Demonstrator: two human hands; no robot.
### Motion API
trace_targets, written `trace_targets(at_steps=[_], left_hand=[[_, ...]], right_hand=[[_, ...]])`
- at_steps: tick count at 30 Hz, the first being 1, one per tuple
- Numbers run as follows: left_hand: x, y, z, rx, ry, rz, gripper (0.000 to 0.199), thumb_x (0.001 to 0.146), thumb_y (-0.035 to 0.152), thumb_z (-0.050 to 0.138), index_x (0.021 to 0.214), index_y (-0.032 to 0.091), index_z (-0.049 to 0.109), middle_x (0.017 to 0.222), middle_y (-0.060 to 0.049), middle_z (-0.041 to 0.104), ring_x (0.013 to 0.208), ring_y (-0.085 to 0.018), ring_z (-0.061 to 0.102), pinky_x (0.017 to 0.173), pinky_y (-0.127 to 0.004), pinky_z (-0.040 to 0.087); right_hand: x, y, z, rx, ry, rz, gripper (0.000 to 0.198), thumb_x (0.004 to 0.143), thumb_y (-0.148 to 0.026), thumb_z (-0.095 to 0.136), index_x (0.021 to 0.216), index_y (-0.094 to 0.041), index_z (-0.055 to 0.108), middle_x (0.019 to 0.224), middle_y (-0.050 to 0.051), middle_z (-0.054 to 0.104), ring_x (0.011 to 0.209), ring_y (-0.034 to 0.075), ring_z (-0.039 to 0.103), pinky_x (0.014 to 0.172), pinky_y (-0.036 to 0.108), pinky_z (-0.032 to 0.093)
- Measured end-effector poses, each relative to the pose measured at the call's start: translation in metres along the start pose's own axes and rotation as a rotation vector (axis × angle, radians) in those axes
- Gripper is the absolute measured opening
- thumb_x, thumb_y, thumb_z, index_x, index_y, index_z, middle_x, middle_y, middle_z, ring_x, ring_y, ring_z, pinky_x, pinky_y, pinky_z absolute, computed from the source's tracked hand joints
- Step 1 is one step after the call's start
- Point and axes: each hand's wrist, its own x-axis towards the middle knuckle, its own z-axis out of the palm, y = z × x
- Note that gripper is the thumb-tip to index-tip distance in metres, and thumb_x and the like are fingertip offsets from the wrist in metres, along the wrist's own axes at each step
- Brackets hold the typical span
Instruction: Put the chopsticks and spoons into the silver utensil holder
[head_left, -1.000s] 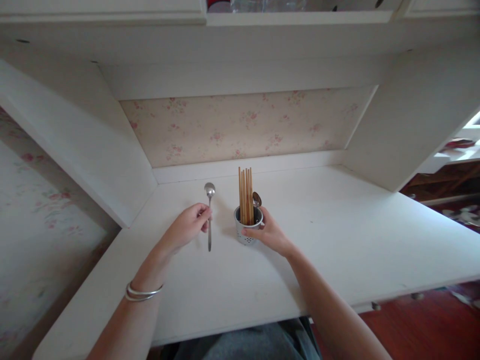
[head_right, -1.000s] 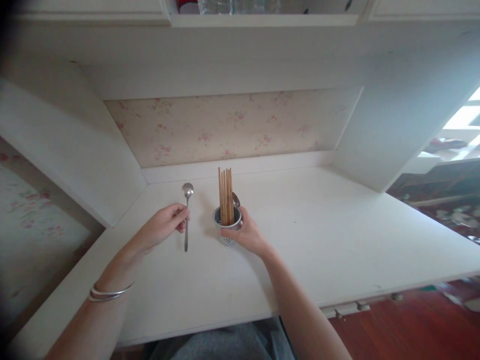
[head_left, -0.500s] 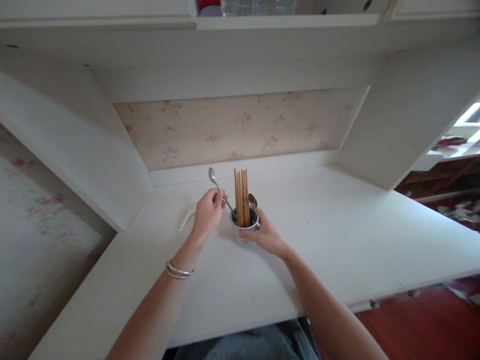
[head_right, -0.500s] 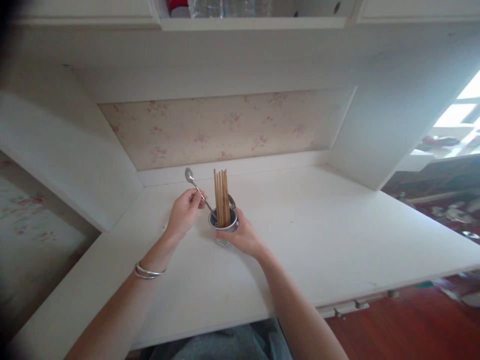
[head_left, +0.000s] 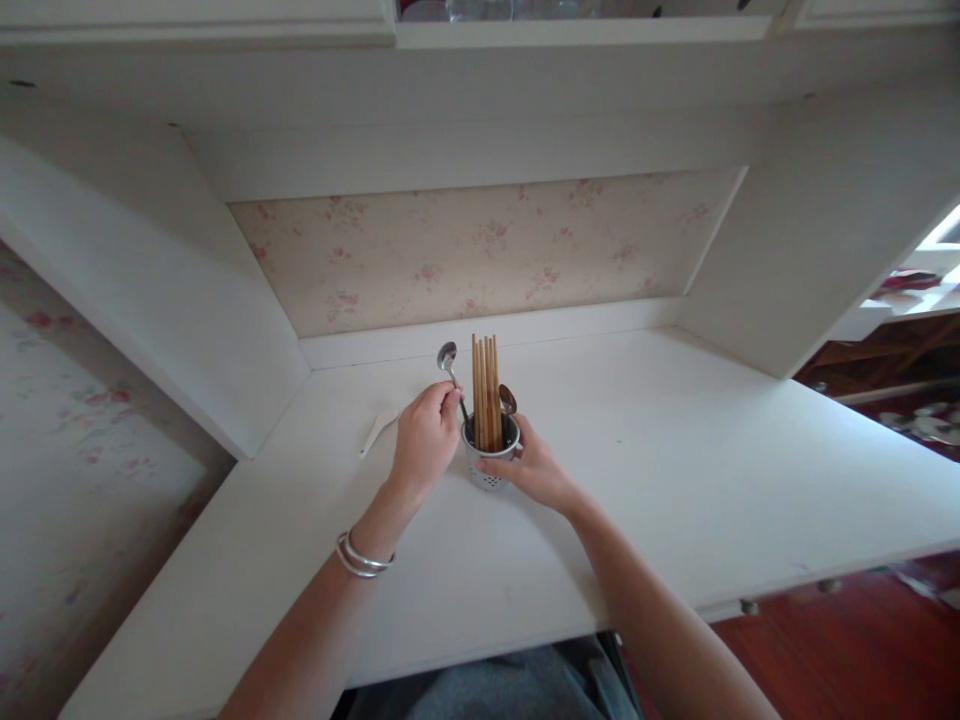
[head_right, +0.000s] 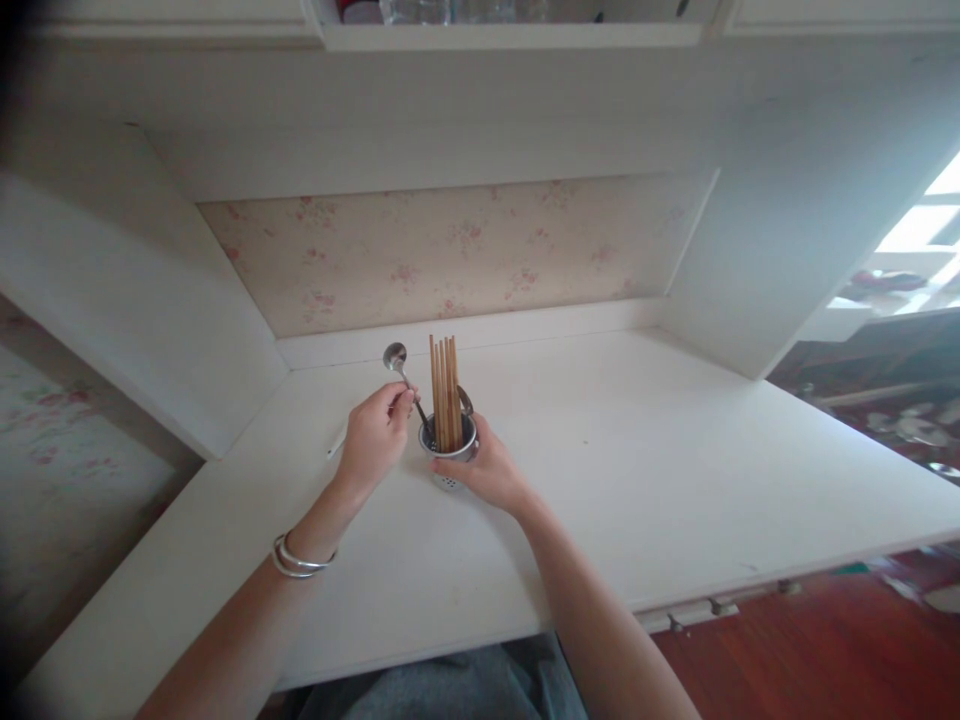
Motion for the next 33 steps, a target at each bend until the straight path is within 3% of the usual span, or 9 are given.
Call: trace_targets(at_steps=[10, 14, 20, 24, 30, 33], left_hand=[[-0.009, -0.024, 0.027, -0.078, -0.065, -0.058, 0.026, 0.090, 0.031, 0.044, 0.087, 0.017, 0.066, 0.096, -0.008, 0.064, 0.091, -0.018, 0.061, 0.082, -0.029, 0.049], [-0.011, -0.027, 0.027, -0.149, -0.106, -0.081, 0.028, 0.089, 0.033, 0.045, 0.091, 0.018, 0.069, 0.099, -0.008, 0.065, 0.094, -0.018, 0.061, 0.086, -0.031, 0.049], [-0.020, -0.043, 0.022, -0.225, -0.148, -0.172, 0.033, 0.089, 0.039, 0.044, 0.097, 0.019, 0.069, 0.104, -0.007, 0.066, 0.087, -0.018, 0.064, 0.079, -0.030, 0.051], [-0.019, -0.070, 0.007, -0.058, -0.143, -0.224, 0.032, 0.087, 0.039, 0.045, 0.096, 0.018, 0.068, 0.101, -0.006, 0.069, 0.084, -0.017, 0.064, 0.080, -0.030, 0.050], [-0.007, -0.125, -0.030, 0.433, -0.135, -0.281, 0.032, 0.085, 0.038, 0.045, 0.105, 0.019, 0.062, 0.106, -0.007, 0.067, 0.095, -0.020, 0.062, 0.086, -0.030, 0.045], [-0.002, -0.145, -0.040, 0.605, -0.215, -0.289, 0.039, 0.083, 0.042, 0.046, 0.110, 0.016, 0.059, 0.109, -0.011, 0.065, 0.099, -0.023, 0.060, 0.086, -0.031, 0.044]], right_hand=[[0.001, 0.001, 0.002, 0.010, -0.011, -0.013, 0.072, 0.061, -0.033, 0.081, 0.123, -0.025, 0.047, 0.120, 0.006, 0.061, 0.111, 0.025, 0.057, 0.097, 0.045, 0.044], [0.001, 0.001, 0.001, 0.002, -0.019, -0.006, 0.070, 0.061, -0.034, 0.081, 0.122, -0.024, 0.048, 0.118, 0.006, 0.061, 0.110, 0.026, 0.057, 0.097, 0.046, 0.044], [0.000, 0.000, 0.001, -0.006, -0.016, 0.006, 0.071, 0.061, -0.033, 0.081, 0.123, -0.023, 0.048, 0.118, 0.007, 0.061, 0.111, 0.026, 0.056, 0.097, 0.047, 0.044], [-0.001, 0.000, 0.001, 0.047, -0.006, 0.013, 0.071, 0.058, -0.031, 0.082, 0.122, -0.026, 0.051, 0.115, 0.007, 0.063, 0.110, 0.028, 0.057, 0.096, 0.047, 0.045], [0.000, 0.000, 0.002, 0.043, 0.004, 0.023, 0.071, 0.058, -0.031, 0.082, 0.121, -0.026, 0.051, 0.116, 0.006, 0.063, 0.109, 0.027, 0.057, 0.094, 0.046, 0.046], [0.000, 0.001, 0.002, 0.044, 0.005, 0.030, 0.071, 0.059, -0.032, 0.082, 0.122, -0.026, 0.050, 0.116, 0.006, 0.063, 0.107, 0.026, 0.059, 0.093, 0.045, 0.047]])
